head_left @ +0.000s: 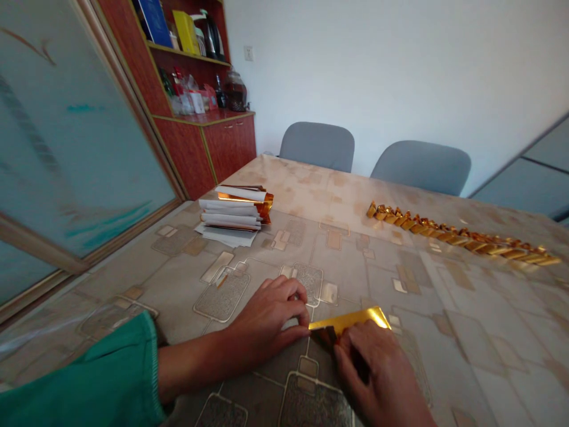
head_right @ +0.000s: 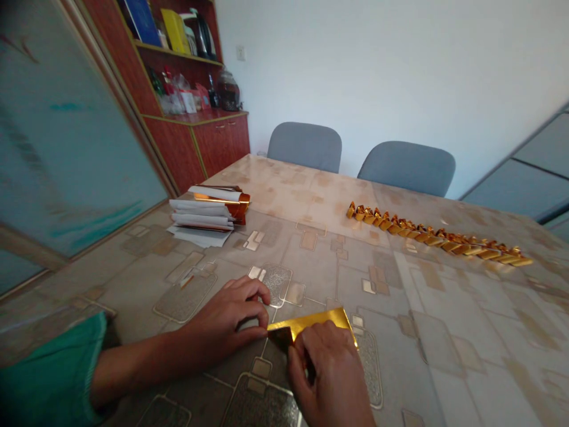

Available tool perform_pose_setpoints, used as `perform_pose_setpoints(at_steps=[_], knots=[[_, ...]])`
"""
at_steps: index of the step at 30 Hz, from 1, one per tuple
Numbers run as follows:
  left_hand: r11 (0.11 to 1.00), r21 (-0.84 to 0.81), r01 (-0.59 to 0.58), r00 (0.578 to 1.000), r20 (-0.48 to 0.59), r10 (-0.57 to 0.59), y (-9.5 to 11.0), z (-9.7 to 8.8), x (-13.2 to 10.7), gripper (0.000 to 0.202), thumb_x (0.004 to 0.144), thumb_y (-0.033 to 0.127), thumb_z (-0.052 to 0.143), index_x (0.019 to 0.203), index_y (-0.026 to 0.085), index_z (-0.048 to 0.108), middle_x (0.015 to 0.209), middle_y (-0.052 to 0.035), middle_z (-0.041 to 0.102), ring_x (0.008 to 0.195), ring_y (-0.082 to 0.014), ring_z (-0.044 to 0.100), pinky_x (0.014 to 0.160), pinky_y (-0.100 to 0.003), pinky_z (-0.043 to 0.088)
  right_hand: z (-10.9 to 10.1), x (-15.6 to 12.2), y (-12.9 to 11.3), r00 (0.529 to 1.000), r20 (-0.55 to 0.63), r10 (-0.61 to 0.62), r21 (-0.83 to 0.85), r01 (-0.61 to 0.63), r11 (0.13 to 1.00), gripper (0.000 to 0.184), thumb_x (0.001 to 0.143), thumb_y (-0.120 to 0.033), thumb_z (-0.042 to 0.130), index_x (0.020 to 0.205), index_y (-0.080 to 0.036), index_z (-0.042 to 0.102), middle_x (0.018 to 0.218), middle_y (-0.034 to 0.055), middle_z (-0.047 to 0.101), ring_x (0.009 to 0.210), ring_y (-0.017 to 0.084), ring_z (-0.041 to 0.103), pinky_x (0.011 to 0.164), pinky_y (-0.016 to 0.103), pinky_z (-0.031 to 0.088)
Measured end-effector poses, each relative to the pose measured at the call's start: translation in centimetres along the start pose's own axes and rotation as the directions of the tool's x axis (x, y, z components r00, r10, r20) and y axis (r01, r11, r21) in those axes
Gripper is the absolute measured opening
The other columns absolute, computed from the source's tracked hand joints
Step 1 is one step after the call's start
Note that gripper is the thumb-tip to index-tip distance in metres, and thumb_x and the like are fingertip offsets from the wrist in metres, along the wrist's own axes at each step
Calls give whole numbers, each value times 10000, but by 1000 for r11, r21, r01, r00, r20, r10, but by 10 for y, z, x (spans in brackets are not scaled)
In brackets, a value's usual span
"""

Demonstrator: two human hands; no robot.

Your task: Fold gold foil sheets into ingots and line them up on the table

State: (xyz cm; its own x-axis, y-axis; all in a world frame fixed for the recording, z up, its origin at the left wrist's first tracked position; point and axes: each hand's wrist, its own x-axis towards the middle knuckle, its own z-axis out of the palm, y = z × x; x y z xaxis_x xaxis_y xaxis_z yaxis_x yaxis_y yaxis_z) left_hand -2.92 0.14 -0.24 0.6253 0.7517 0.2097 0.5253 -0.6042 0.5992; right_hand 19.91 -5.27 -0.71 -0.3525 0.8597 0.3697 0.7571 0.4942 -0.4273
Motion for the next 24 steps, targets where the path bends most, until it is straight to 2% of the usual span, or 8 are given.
perform_pose_setpoints(at_steps=[8, 15, 24], knots=[[999, 44, 11, 1000, 13, -11, 3, 3, 4, 55, 893, 220, 668, 857, 196, 633, 1109, -61, 598, 1047, -256, 531, 900, -424, 382, 7, -2, 5, 998, -36, -42, -128, 37, 991, 213, 899, -141, 488, 716, -237, 537, 676, 19, 622, 614, 208, 572, 630, 323, 395], [997, 74, 26, 999, 17, -28, 5, 3, 8, 54, 875, 181, 647, 836, 190, 611, 1149, -72, 583, 1093, -263, 512, 978, -454, 376, 11, -7, 9, 998, 18, -67, -275, 69, 959, 196, 921, -162, 471, 760, -240, 551, 706, 45, 639, 649, 244, 593, 643, 355, 387], [997, 66, 41, 999, -15, -40, 5, 6, 7, 92, 826, 145, 684, 815, 186, 603, 1125, -74, 579, 1096, -264, 508, 969, -433, 381, 10, -3, 6, 996, -8, -85, -296, 79, 952, 394, 1055, -285, 351, 702, -246, 520, 644, 26, 621, 583, 211, 579, 626, 334, 370]])
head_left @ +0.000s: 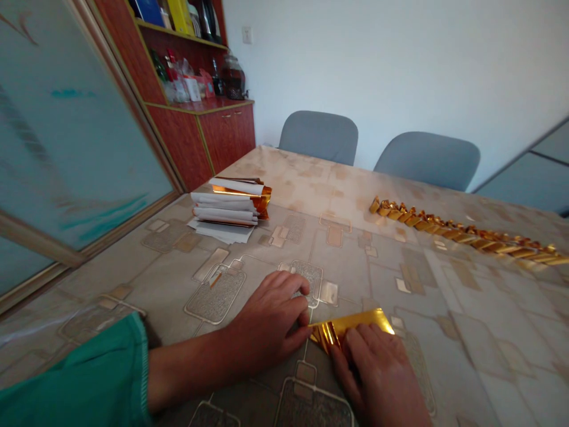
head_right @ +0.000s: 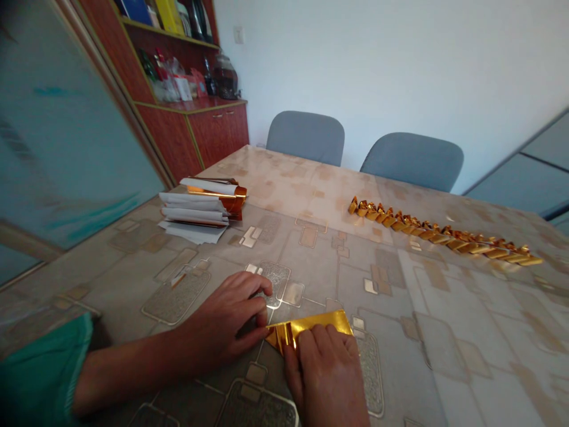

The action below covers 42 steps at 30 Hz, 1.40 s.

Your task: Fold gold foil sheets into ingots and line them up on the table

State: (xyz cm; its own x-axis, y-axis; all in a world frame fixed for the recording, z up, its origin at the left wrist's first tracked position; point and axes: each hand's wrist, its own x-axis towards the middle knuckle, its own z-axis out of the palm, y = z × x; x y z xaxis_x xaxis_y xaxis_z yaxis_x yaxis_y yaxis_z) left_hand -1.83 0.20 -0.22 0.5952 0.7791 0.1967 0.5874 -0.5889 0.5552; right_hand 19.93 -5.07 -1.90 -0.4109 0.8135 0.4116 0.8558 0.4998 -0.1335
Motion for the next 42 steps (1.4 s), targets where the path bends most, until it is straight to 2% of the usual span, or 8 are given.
perform_pose_setpoints(at_steps=[9, 18, 23, 28, 32, 36, 39, 42], knots=[[998, -53, -29, 1000, 10, 29, -4, -1, 3, 151, 830, 126, 703, 901, 200, 592, 1109, -34, 587, 1067, -227, 527, 921, -375, 400, -3, 3, -3, 999, -42, 23, 1, -23, 1000, 454, 1085, -388, 297, 712, -247, 514, 614, 1, 616, 530, 195, 565, 586, 317, 337], [912, 253, -323, 943, 8, 332, -6, 4, 4, 221, 1009, 276, 550, 1144, 393, 680, 1267, -33, 600, 1152, -235, 543, 1094, -524, 317, -1, 2, -4, 1000, -18, -5, -29, 5, 1000, 429, 1093, -403, 253, 851, -257, 577, 692, 8, 662, 617, 234, 614, 647, 348, 335], [822, 380, -424, 903, 109, 416, -1, -1, -5, 267, 1035, 197, 459, 1242, 248, 620, 1331, -68, 638, 1188, -250, 573, 1169, -565, 243, 4, -1, -4, 1000, -29, 9, -49, -11, 999, 433, 1092, -412, 238, 848, -251, 558, 701, 18, 658, 632, 239, 616, 649, 355, 331], [781, 415, -467, 884, 190, 427, -7, -6, -12, 363, 1009, 147, 461, 1353, 222, 550, 1536, -83, 488, 1409, -309, 437, 1204, -583, 204, 5, -5, -1, 999, -50, 11, -16, -11, 1000, 431, 1092, -427, 207, 922, -244, 558, 757, 29, 669, 679, 238, 630, 664, 354, 351], [802, 418, -426, 904, 215, 369, -15, -8, -16, 503, 974, 81, 461, 1445, 258, 460, 1607, -75, 379, 1477, -323, 341, 1197, -606, 223, 5, -5, 0, 998, -65, -22, -12, 21, 1000, 363, 1093, -362, 258, 920, -245, 555, 759, 24, 666, 670, 235, 635, 651, 349, 357], [826, 423, -373, 928, 185, 324, -2, -7, -29, 513, 946, 16, 415, 1447, 123, 439, 1548, -133, 459, 1444, -312, 402, 1197, -570, 274, 7, -4, 0, 997, -68, -28, -46, 24, 999, 285, 1060, -228, 324, 905, -250, 561, 748, 21, 665, 657, 246, 632, 649, 357, 354], [848, 284, -447, 888, 252, 384, 17, -3, -39, 477, 974, 40, 417, 1445, 114, 443, 1510, -113, 516, 1427, -258, 434, 1212, -477, 305, 8, -5, 0, 998, -56, -29, -39, 26, 999, 214, 1001, -147, 399, 894, -247, 555, 760, 21, 675, 680, 251, 643, 664, 360, 357], [900, 187, -393, 894, 306, 327, 31, -3, -41, 508, 992, 276, 549, 1457, 110, 431, 1533, -125, 486, 1437, -272, 417, 1214, -454, 315, 8, -7, 1, 999, -32, -26, -44, 25, 999, 165, 930, -103, 483, 882, -246, 549, 753, 11, 672, 675, 248, 638, 671, 358, 355]])
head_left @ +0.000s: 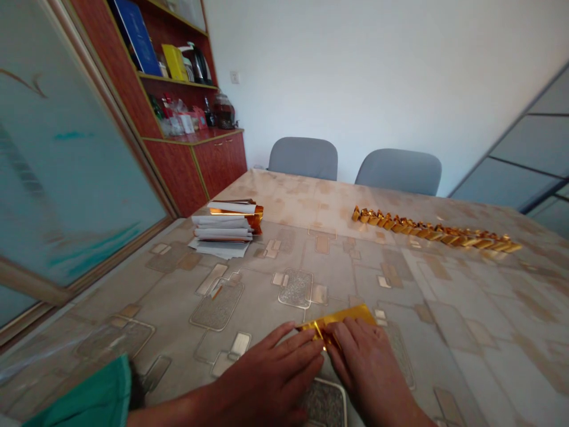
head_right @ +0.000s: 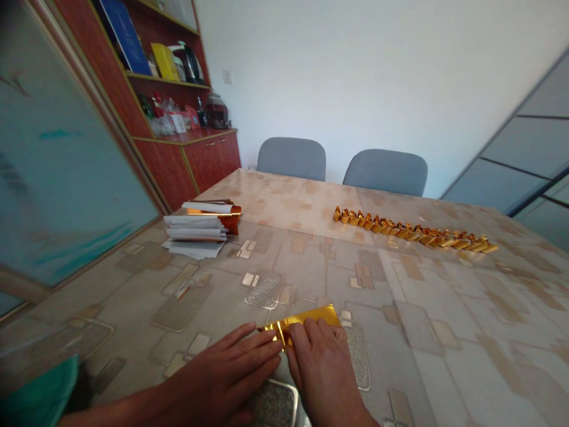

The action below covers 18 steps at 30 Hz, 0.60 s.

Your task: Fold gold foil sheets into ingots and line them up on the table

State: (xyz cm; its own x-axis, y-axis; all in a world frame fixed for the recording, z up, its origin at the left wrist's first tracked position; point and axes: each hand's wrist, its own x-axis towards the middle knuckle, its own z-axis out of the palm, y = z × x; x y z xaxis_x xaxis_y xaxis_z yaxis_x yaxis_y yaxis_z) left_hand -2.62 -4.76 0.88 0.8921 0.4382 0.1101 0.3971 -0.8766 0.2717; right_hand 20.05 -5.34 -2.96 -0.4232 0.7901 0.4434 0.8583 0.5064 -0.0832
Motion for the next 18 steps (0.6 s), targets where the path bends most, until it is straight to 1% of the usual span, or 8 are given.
perform_pose_setpoints(at_steps=[2, 5, 8, 10, 13, 16, 18], knots=[[999, -42, 23, 999, 43, -21, 2, -4, 2, 601, 965, 353, 601, 1481, 119, 400, 1548, -119, 466, 1451, -278, 392, 1217, -459, 304, 0, 0, 0, 1000, 14, 3, -5, -3, 1000, 168, 890, -87, 525, 857, -251, 540, 739, 3, 661, 666, 246, 628, 669, 354, 351], [996, -69, 57, 997, 56, -54, 2, -9, 3, 617, 954, 306, 607, 1505, 171, 364, 1535, -90, 485, 1438, -261, 402, 1202, -443, 308, -1, 1, 0, 1000, 25, 6, 0, -6, 1000, 189, 858, -76, 551, 824, -260, 526, 724, -7, 645, 658, 241, 617, 659, 344, 341], [990, -99, 103, 994, 37, -100, 3, -11, 5, 603, 947, 302, 601, 1497, 227, 365, 1466, -69, 540, 1345, -254, 481, 1131, -411, 375, -3, 2, 0, 1000, 23, -1, 0, 1, 1000, 194, 859, -73, 536, 821, -262, 518, 717, -10, 638, 652, 235, 607, 656, 338, 334], [984, -109, 140, 990, 43, -136, 3, -10, 9, 589, 935, 319, 608, 1475, 235, 387, 1394, -69, 579, 1244, -256, 532, 1075, -402, 413, -4, 3, -1, 1000, 19, -7, -2, 8, 1000, 199, 863, -68, 518, 813, -261, 511, 710, -10, 632, 640, 230, 594, 649, 335, 328], [981, -84, 174, 984, 45, -171, 2, -7, 14, 565, 903, 354, 642, 1418, 223, 449, 1285, -79, 614, 1116, -271, 558, 1028, -424, 429, -4, 3, -1, 1000, 16, 4, 7, -4, 1000, 196, 850, -66, 515, 810, -258, 517, 711, -3, 629, 639, 230, 589, 642, 332, 328], [983, -53, 173, 984, 51, -171, 0, -5, 17, 526, 873, 369, 682, 1347, 217, 510, 1212, -73, 630, 1064, -278, 556, 1013, -435, 429, -4, 3, -1, 999, 28, 21, 25, -22, 999, 186, 820, -69, 548, 812, -255, 537, 724, 1, 640, 658, 233, 601, 649, 333, 342], [984, -51, 170, 984, 53, -167, -1, -5, 16, 522, 872, 381, 693, 1335, 212, 521, 1232, -73, 628, 1079, -279, 554, 1022, -429, 423, -4, 3, -1, 999, 47, 23, 33, -25, 999, 188, 803, -66, 578, 808, -252, 549, 728, -1, 650, 664, 231, 610, 649, 332, 348]])
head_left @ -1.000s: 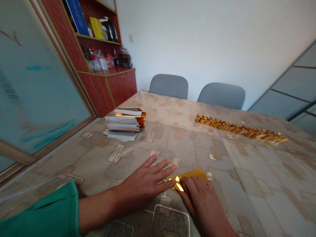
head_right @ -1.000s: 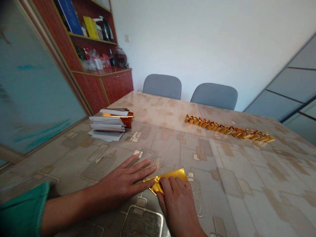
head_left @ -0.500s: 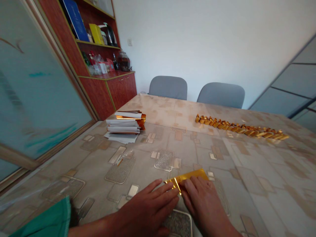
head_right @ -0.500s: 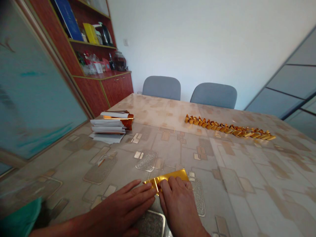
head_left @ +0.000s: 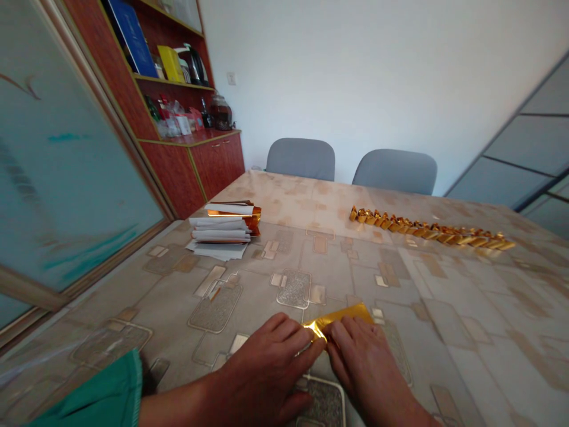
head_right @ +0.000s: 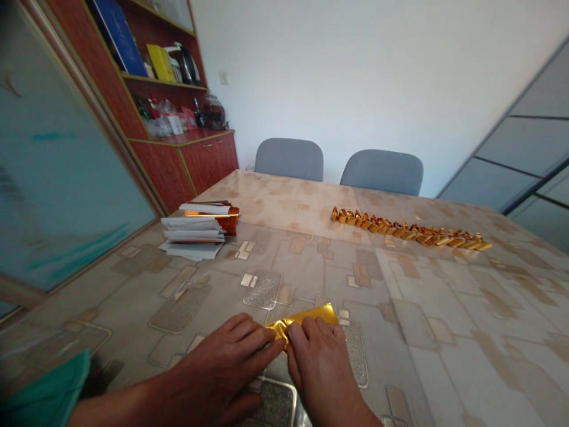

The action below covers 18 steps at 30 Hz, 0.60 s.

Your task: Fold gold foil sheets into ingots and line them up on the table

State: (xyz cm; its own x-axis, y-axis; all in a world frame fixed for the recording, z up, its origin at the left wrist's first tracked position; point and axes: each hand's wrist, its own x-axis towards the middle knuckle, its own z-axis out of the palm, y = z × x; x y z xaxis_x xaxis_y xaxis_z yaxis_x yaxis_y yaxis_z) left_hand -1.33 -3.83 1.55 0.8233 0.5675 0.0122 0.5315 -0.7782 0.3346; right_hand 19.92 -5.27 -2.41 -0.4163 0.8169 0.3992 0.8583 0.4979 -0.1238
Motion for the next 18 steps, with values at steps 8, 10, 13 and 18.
perform_pose_setpoints(at_steps=[8, 10, 13, 18], knots=[[999, 8, -32, 999, 8, 32, -5, 1, -5, 785, 852, 499, 717, 1497, 198, 384, 1531, -134, 458, 1227, -324, 518, 1068, -452, 404, 0, -2, 0, 1000, 17, -3, -58, 4, 998, 319, 791, -56, 656, 1040, -253, 623, 836, 0, 706, 733, 240, 661, 691, 355, 385], [999, 8, -34, 999, 14, 33, -5, 0, -5, 831, 831, 503, 742, 1511, 202, 369, 1550, -140, 435, 1241, -331, 511, 1068, -459, 408, 0, -3, 1, 1000, 2, -21, -55, 22, 998, 289, 824, -84, 657, 1063, -244, 627, 830, 4, 702, 728, 240, 660, 683, 354, 393], [999, -9, -32, 999, 19, 32, -7, -1, -6, 904, 781, 460, 802, 1528, 235, 346, 1573, -124, 408, 1238, -333, 510, 1049, -466, 427, 0, -4, 3, 1000, -1, -28, -26, 28, 999, 232, 869, -141, 667, 1073, -249, 642, 841, 7, 701, 743, 239, 662, 687, 351, 412], [996, -39, -80, 997, -11, 79, -15, -4, -8, 815, 806, 452, 781, 1501, 278, 391, 1566, -67, 438, 1237, -320, 505, 1059, -494, 406, -3, -4, 7, 999, 54, -10, 68, 6, 998, 239, 881, -172, 690, 1101, -263, 666, 861, 7, 701, 762, 227, 667, 691, 335, 456]])
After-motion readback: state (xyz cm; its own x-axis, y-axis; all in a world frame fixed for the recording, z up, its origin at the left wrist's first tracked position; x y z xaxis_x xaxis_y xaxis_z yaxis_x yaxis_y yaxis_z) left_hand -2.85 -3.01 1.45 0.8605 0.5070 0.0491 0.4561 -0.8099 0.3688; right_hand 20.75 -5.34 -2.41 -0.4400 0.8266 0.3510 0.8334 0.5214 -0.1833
